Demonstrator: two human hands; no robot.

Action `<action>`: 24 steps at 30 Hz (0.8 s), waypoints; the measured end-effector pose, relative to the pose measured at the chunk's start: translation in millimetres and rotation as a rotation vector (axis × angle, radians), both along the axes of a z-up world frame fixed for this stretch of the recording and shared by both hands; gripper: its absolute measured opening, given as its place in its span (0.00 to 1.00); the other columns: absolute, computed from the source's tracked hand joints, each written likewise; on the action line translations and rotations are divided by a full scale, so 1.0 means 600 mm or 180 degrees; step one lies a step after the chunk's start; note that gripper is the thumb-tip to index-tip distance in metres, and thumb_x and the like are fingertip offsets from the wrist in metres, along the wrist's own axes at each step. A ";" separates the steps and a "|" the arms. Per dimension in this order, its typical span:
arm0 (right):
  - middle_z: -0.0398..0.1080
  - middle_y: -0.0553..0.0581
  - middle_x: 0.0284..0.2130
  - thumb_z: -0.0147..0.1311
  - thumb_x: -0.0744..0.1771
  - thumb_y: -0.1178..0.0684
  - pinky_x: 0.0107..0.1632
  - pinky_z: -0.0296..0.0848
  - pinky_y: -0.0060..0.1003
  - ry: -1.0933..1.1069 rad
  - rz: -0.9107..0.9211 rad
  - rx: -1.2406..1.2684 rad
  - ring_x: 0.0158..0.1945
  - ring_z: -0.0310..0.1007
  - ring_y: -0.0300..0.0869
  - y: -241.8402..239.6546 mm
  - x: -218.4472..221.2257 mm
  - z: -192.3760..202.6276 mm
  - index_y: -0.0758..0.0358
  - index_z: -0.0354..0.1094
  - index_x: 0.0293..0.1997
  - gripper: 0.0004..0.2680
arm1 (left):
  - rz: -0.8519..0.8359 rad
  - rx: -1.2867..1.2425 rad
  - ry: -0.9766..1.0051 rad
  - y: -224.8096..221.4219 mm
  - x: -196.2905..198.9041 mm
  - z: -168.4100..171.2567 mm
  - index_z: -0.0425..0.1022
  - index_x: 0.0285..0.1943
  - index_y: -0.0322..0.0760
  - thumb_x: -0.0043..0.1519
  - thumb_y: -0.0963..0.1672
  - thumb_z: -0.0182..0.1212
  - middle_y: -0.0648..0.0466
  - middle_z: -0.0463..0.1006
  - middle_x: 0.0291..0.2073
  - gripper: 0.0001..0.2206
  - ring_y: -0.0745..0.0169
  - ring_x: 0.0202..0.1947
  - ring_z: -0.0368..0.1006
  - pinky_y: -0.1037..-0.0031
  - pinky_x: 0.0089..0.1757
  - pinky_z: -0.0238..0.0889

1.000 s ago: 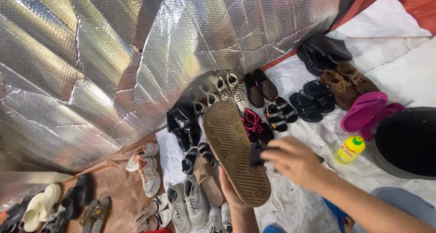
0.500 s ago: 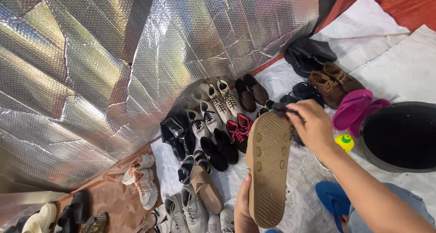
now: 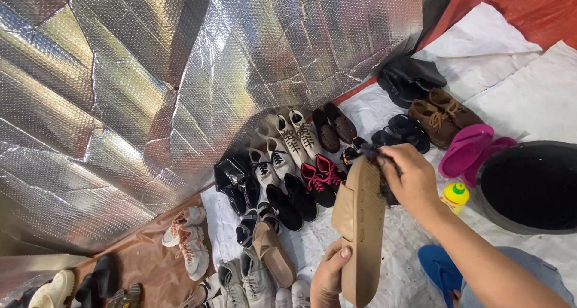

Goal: The person is cleaning a beige sandal by applying liquid cleaner and scrubbing the sides, top, and sole with a toothbrush.

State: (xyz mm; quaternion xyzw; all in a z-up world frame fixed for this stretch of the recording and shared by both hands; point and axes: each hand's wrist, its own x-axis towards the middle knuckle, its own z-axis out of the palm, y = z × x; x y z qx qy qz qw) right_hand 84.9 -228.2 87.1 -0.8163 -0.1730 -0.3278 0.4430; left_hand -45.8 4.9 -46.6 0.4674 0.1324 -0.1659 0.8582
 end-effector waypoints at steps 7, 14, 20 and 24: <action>0.78 0.61 0.40 0.62 0.65 0.63 0.37 0.75 0.40 0.0057 -0.0012 -0.0128 0.34 0.78 0.49 0.035 -0.016 -0.029 0.68 0.74 0.51 0.10 | 0.0220 -0.0210 -0.0358 -0.027 0.019 -0.006 0.76 0.62 0.20 0.60 0.51 0.58 0.34 0.82 0.48 0.29 0.49 0.44 0.75 0.68 0.46 0.67; 0.82 0.53 0.34 0.62 0.63 0.60 0.32 0.74 0.39 0.0632 0.0836 -0.0253 0.27 0.79 0.45 0.068 -0.062 -0.041 0.62 0.73 0.48 0.10 | 0.0837 -0.0150 -0.0681 -0.047 0.033 0.059 0.73 0.68 0.24 0.64 0.52 0.55 0.36 0.81 0.52 0.30 0.51 0.47 0.74 0.66 0.48 0.66; 0.85 0.49 0.25 0.64 0.64 0.49 0.28 0.72 0.32 0.1896 0.1443 -0.0164 0.21 0.75 0.37 0.061 -0.064 -0.035 0.59 0.81 0.43 0.09 | 0.1730 0.0894 -0.1221 -0.047 0.057 0.040 0.71 0.71 0.29 0.66 0.43 0.57 0.45 0.74 0.60 0.22 0.54 0.55 0.72 0.65 0.54 0.68; 0.83 0.56 0.49 0.66 0.62 0.36 0.50 0.81 0.39 0.1714 0.1094 -0.0534 0.48 0.86 0.47 0.052 -0.053 -0.071 0.62 0.76 0.56 0.23 | 0.2386 0.2881 -0.1312 -0.075 0.061 0.048 0.70 0.69 0.33 0.53 0.44 0.76 0.48 0.63 0.72 0.33 0.66 0.33 0.69 0.77 0.35 0.68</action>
